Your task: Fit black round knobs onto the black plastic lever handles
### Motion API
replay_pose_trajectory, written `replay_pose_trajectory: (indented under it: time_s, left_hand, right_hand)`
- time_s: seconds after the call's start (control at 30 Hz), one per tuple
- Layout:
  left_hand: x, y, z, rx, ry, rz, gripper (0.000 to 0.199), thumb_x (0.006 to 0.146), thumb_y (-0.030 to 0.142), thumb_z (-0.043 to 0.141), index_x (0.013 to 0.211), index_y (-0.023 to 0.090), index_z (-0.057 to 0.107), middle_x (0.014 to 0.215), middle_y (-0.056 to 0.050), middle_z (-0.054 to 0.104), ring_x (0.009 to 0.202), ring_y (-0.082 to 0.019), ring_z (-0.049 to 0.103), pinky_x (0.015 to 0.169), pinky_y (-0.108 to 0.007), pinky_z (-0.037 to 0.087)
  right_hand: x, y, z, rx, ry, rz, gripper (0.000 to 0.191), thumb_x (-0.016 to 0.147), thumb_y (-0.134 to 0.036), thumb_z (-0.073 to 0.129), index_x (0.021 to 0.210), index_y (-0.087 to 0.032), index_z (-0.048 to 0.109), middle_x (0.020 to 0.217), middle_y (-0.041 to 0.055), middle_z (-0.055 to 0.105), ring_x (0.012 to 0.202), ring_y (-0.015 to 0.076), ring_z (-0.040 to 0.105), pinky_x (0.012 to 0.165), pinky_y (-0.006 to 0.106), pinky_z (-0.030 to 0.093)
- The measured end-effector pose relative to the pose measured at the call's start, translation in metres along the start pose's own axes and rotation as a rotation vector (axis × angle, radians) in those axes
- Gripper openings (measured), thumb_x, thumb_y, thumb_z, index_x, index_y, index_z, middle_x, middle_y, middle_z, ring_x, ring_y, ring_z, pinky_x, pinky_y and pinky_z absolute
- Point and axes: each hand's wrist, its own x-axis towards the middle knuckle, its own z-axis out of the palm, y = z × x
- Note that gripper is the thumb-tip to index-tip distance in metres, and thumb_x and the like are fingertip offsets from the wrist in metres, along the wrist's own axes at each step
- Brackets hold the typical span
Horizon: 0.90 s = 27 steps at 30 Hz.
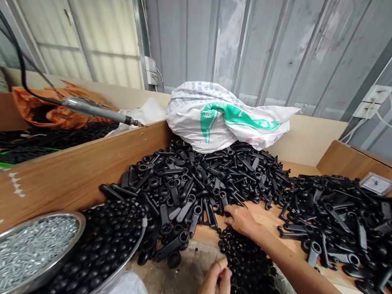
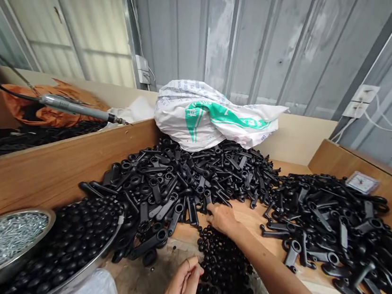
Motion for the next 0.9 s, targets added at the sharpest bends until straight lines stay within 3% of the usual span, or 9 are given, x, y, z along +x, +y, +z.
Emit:
replay_pose_trajectory:
  time_s: [0.17, 0.3, 0.47, 0.6, 0.77, 0.83, 0.9]
  left_hand:
    - [0.005, -0.006, 0.000, 0.045, 0.049, 0.067, 0.034, 0.080, 0.047, 0.055, 0.087, 0.017, 0.069, 0.074, -0.008, 0.068, 0.064, -0.018, 0.064, 0.068, -0.030, 0.055]
    - [0.013, 0.005, -0.008, 0.098, -0.082, 0.171, 0.026, 0.083, 0.038, 0.053, 0.089, 0.016, 0.067, 0.077, -0.008, 0.069, 0.069, -0.018, 0.064, 0.070, -0.030, 0.055]
    - [0.016, 0.014, -0.011, 0.197, -0.158, 0.256, 0.021, 0.086, 0.030, 0.049, 0.092, 0.016, 0.064, 0.080, -0.007, 0.067, 0.074, -0.017, 0.063, 0.073, -0.029, 0.052]
    - [0.018, 0.013, -0.009, 0.236, -0.159, 0.316, 0.019, 0.085, 0.027, 0.049, 0.096, 0.016, 0.060, 0.083, -0.006, 0.062, 0.073, -0.015, 0.058, 0.074, -0.030, 0.049]
    - [0.008, 0.035, -0.011, 0.275, -0.148, 0.435, 0.030, 0.083, 0.023, 0.049, 0.112, 0.015, 0.050, 0.102, -0.011, 0.056, 0.082, -0.017, 0.056, 0.078, -0.035, 0.048]
    - [-0.008, 0.057, -0.013, 0.280, -0.299, 0.547, 0.037, 0.080, 0.019, 0.048, 0.116, 0.015, 0.046, 0.112, -0.014, 0.053, 0.100, -0.022, 0.053, 0.088, -0.041, 0.044]
    - [-0.031, 0.080, -0.013, 0.295, -0.575, 0.659, 0.047, 0.073, 0.018, 0.050, 0.119, 0.015, 0.044, 0.119, -0.015, 0.050, 0.114, -0.027, 0.046, 0.097, -0.045, 0.039]
  right_hand:
    - [0.013, -0.012, 0.009, 0.036, 0.024, -0.042, 0.025, 0.073, -0.022, 0.055, 0.096, -0.024, 0.066, 0.091, 0.0070, 0.068, 0.084, 0.0220, 0.062, 0.066, 0.026, 0.040]
    - [0.016, -0.009, 0.009, 0.125, 0.044, -0.010, 0.017, 0.071, -0.018, 0.053, 0.079, -0.022, 0.068, 0.085, 0.0071, 0.068, 0.082, 0.0226, 0.062, 0.066, 0.027, 0.039]
    - [-0.011, -0.001, -0.002, 0.320, 0.152, 0.042, 0.020, 0.076, -0.017, 0.043, 0.083, -0.021, 0.062, 0.077, 0.0044, 0.065, 0.077, 0.0200, 0.059, 0.066, 0.027, 0.038]
    - [-0.065, 0.007, -0.015, 0.536, 0.223, 0.029, 0.020, 0.079, -0.023, 0.042, 0.095, -0.022, 0.054, 0.072, -0.0010, 0.059, 0.069, 0.0148, 0.055, 0.061, 0.023, 0.039]
    - [-0.168, 0.021, -0.012, 1.237, 0.144, 0.084, 0.029, 0.077, -0.039, 0.053, 0.099, -0.020, 0.051, 0.060, -0.0037, 0.053, 0.049, 0.0114, 0.047, 0.044, 0.021, 0.035]
    - [-0.208, 0.026, -0.006, 1.317, 0.087, 0.131, 0.031, 0.076, -0.044, 0.056, 0.094, -0.019, 0.055, 0.057, -0.0025, 0.053, 0.048, 0.0112, 0.046, 0.043, 0.021, 0.034]
    - [-0.242, 0.029, -0.001, 1.331, 0.006, 0.154, 0.030, 0.076, -0.046, 0.057, 0.087, -0.018, 0.059, 0.054, -0.0018, 0.051, 0.047, 0.0114, 0.046, 0.043, 0.022, 0.034]
